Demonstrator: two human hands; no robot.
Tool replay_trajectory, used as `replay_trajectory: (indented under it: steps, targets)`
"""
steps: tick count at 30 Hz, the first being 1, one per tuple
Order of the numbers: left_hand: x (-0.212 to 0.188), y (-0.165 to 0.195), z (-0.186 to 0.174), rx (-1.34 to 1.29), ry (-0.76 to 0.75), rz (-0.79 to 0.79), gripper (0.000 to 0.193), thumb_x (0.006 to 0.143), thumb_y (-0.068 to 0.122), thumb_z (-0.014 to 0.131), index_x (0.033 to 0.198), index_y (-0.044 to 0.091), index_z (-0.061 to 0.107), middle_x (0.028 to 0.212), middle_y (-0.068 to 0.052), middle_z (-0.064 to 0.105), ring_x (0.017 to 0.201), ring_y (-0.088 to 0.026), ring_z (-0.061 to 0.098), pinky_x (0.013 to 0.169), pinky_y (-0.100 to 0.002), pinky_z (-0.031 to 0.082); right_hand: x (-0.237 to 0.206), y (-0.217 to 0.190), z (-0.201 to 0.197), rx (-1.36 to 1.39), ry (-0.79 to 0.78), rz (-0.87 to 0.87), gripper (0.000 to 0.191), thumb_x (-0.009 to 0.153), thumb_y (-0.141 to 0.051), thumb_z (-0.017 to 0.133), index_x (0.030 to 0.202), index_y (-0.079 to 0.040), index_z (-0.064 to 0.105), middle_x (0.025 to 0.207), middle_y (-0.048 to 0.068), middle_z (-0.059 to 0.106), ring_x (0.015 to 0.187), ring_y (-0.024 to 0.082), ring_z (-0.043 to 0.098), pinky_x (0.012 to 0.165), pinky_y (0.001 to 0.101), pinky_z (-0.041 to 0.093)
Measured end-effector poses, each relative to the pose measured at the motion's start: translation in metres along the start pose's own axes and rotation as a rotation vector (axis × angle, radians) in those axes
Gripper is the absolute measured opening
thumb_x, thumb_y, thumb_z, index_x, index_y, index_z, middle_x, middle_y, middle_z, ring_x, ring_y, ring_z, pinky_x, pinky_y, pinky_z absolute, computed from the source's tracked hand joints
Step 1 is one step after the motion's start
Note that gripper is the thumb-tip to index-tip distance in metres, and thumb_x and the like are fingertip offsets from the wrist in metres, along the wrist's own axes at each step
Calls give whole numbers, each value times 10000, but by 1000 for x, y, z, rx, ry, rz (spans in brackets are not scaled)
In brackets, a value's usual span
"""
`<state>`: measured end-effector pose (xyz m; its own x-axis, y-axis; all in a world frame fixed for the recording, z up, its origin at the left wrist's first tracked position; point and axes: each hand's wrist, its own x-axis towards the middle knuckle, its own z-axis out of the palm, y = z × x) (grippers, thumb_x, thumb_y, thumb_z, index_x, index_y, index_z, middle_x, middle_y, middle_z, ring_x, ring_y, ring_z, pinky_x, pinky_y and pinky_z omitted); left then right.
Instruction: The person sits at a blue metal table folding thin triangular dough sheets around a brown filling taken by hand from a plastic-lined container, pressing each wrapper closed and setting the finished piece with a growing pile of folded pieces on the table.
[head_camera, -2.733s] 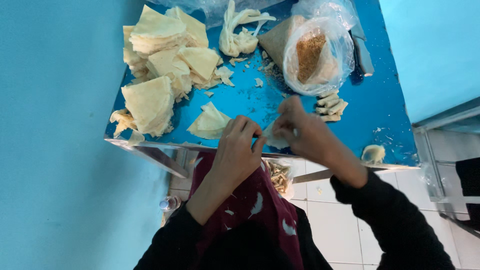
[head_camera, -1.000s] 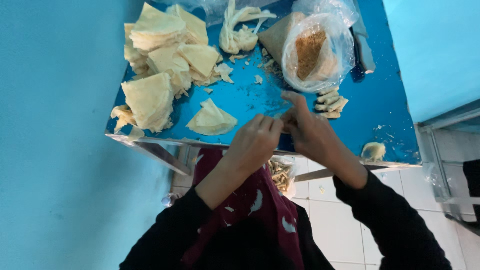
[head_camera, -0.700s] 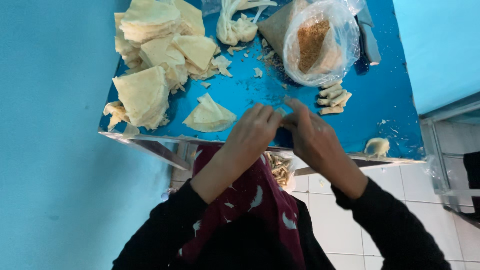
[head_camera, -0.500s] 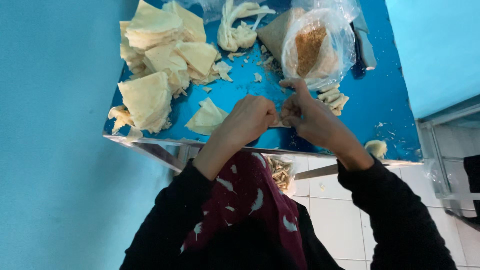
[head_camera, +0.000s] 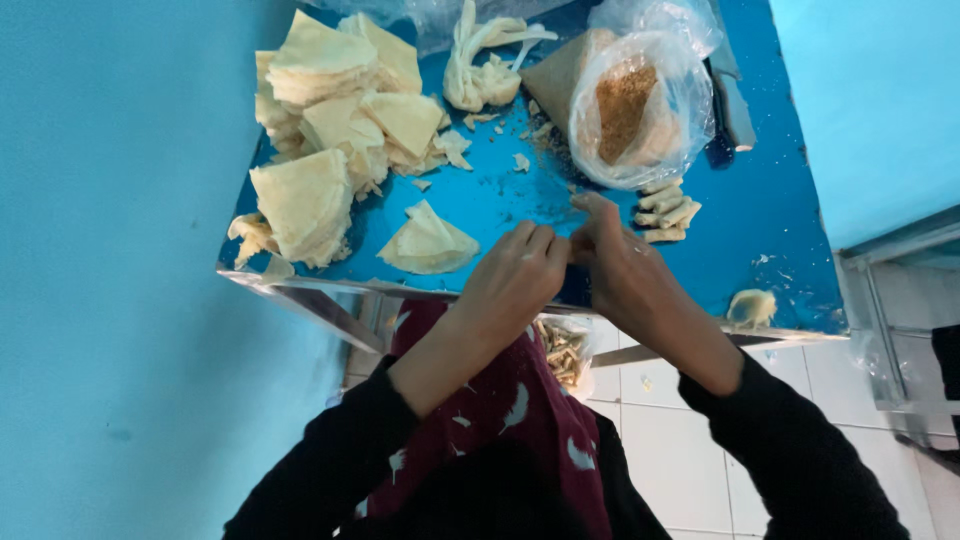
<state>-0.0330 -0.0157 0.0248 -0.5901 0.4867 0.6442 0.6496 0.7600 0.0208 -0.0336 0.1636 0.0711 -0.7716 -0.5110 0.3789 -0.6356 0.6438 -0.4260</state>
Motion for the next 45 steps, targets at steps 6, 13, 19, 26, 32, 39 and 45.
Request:
replay_trajectory:
  steps: [6, 13, 19, 26, 32, 39, 45]
  targets:
    - [-24, 20, -18, -8, -45, -21, 88, 877, 107, 673, 924, 51, 624, 883, -82, 591, 892, -235, 590, 737, -348, 516, -30, 2, 10, -54, 69, -63, 569, 905, 102, 634, 1417, 28, 399, 1007, 161, 717, 935, 363, 718, 734, 436, 566]
    - [-25, 36, -32, 301, -127, -38, 460, 932, 280, 602, 1270, -28, 650, 1289, -150, 644, 1269, -292, 540, 1128, -510, 387, -53, -23, 19, -498, 79, -110, 679, 770, 133, 575, 1419, 30, 407, 1355, 198, 639, 1299, 348, 608, 1120, 506, 441]
    - [4, 11, -23, 149, -5, -243, 636, 948, 484, 587, 1340, -15, 623, 1403, -173, 594, 1376, -334, 457, 1175, -669, 239, -25, -6, 1, -365, -76, -45, 823, 687, 154, 539, 1485, 38, 371, 1497, 246, 531, 1470, 404, 412, 1196, 587, 206]
    - [-36, -25, -54, 133, 93, -420, 340, 966, 105, 631, 1288, 0, 648, 1301, -128, 637, 1227, -315, 554, 1070, -533, 400, -14, 0, 18, -222, 121, -27, 624, 920, -11, 692, 1498, -65, 464, 1187, 66, 667, 1152, 298, 603, 1026, 506, 381]
    - [-64, -51, -69, 80, 150, -471, 263, 915, 96, 710, 1158, 12, 652, 1141, -140, 630, 1091, -349, 584, 967, -445, 488, -15, 45, -25, -797, 226, -1, 319, 1003, 3, 714, 1282, -111, 612, 1206, 110, 636, 1104, 276, 571, 954, 459, 379]
    - [-72, -51, -63, 12, 200, -507, 241, 908, 147, 767, 1099, 53, 654, 1093, -134, 627, 1022, -348, 596, 889, -451, 490, 25, -22, 52, 2, 171, -228, 576, 866, -56, 743, 1386, -12, 499, 1365, 219, 601, 1209, 408, 577, 1016, 489, 479]
    - [-68, -53, -85, -67, 170, -523, 411, 858, 253, 798, 1182, 38, 665, 1112, -127, 626, 1025, -358, 595, 893, -473, 487, 78, -70, 64, 223, 28, -39, 554, 972, -6, 684, 1475, -76, 461, 1069, 104, 721, 1017, 267, 713, 892, 377, 558]
